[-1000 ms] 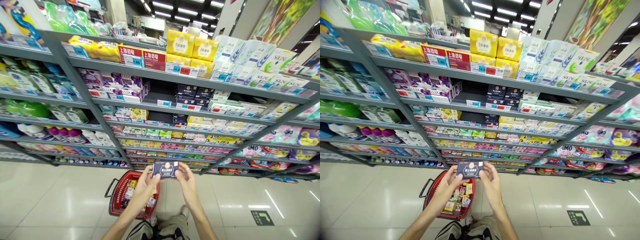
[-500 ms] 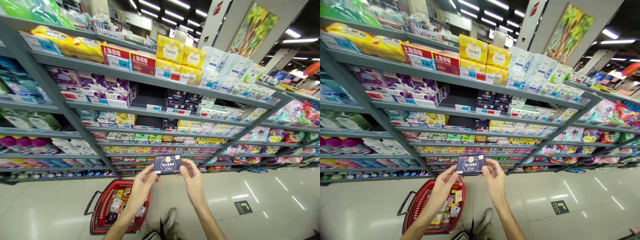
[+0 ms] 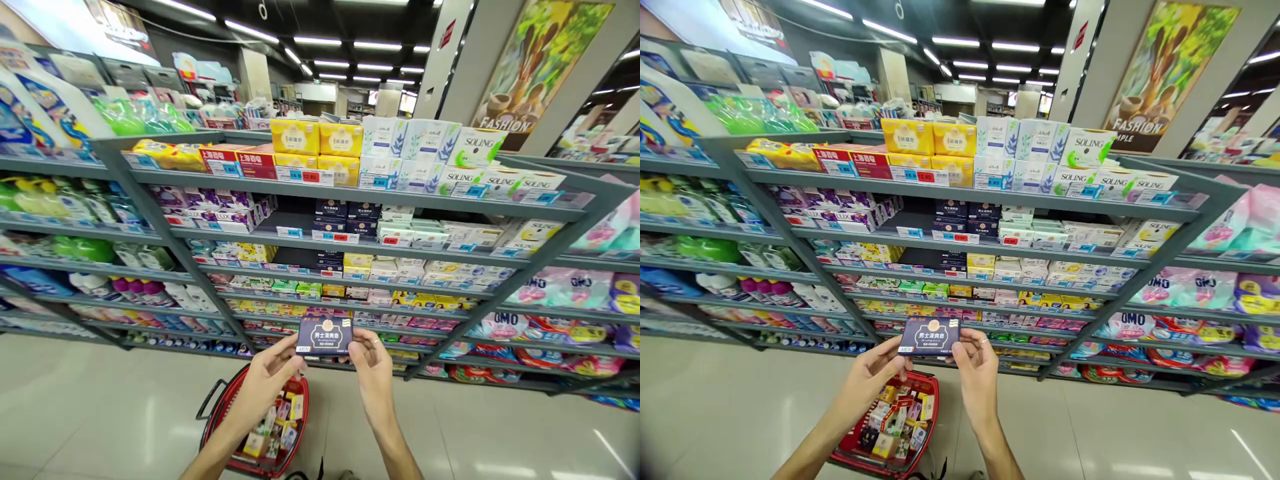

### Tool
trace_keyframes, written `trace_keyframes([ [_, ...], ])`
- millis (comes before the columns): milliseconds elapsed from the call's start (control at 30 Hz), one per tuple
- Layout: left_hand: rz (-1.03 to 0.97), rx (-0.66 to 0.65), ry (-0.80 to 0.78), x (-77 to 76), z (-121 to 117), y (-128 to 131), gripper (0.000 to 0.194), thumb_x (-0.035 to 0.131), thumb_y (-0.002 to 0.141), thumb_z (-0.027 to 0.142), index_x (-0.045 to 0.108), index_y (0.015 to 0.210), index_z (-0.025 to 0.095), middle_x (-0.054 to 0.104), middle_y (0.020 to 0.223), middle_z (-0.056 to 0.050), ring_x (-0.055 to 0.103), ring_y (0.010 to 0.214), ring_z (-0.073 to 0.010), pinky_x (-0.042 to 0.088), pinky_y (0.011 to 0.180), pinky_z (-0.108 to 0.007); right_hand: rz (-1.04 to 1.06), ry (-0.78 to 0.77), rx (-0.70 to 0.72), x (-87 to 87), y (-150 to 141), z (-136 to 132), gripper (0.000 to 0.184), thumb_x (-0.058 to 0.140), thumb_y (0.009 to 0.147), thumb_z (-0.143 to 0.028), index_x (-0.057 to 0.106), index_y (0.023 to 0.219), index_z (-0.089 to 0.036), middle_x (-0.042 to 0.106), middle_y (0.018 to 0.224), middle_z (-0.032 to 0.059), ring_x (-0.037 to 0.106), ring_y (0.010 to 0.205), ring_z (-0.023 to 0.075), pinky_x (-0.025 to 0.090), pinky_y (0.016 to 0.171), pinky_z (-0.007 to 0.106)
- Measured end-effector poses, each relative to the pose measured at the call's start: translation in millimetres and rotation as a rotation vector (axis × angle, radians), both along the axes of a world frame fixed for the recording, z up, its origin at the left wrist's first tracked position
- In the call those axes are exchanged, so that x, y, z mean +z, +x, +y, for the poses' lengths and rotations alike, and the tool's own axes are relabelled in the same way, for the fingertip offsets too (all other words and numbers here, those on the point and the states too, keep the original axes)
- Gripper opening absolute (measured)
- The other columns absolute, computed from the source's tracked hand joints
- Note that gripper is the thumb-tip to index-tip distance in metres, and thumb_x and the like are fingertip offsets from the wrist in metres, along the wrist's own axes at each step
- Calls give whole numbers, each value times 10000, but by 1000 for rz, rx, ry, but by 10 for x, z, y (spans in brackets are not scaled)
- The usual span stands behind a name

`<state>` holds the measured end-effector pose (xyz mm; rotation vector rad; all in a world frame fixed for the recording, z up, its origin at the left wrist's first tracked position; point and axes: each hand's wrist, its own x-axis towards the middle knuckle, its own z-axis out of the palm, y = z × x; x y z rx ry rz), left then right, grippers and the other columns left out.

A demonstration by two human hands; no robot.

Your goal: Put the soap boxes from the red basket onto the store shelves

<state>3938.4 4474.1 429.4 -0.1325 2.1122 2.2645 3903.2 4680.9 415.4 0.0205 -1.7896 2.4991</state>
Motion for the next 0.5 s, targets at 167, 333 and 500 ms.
trace_keyframes([
  [167,46,-24,13,97,344,-110,712,729,886,615,665,1414,142,714,770,-50,606,639,-157,512,682,-293,20,-31,0,18,-159,325,451,837,808,-552,700,1074,-215,790,966,71,729,810,208,629,668,309],
  [333,62,-18,82,6,387,-384,684,789,844,592,712,1351,140,709,752,-47,585,629,-150,498,659,-285,26,-27,-17,27,-377,390,463,856,778,-569,707,1051,-226,789,933,54,712,801,200,605,661,288],
  [500,45,-43,167,-157,200,-715,630,737,890,599,738,1310,128,697,747,-56,606,681,-168,503,681,-294,18,50,-40,-4,-628,279,444,853,788,-564,719,1037,-221,779,895,51,698,775,190,610,669,287],
])
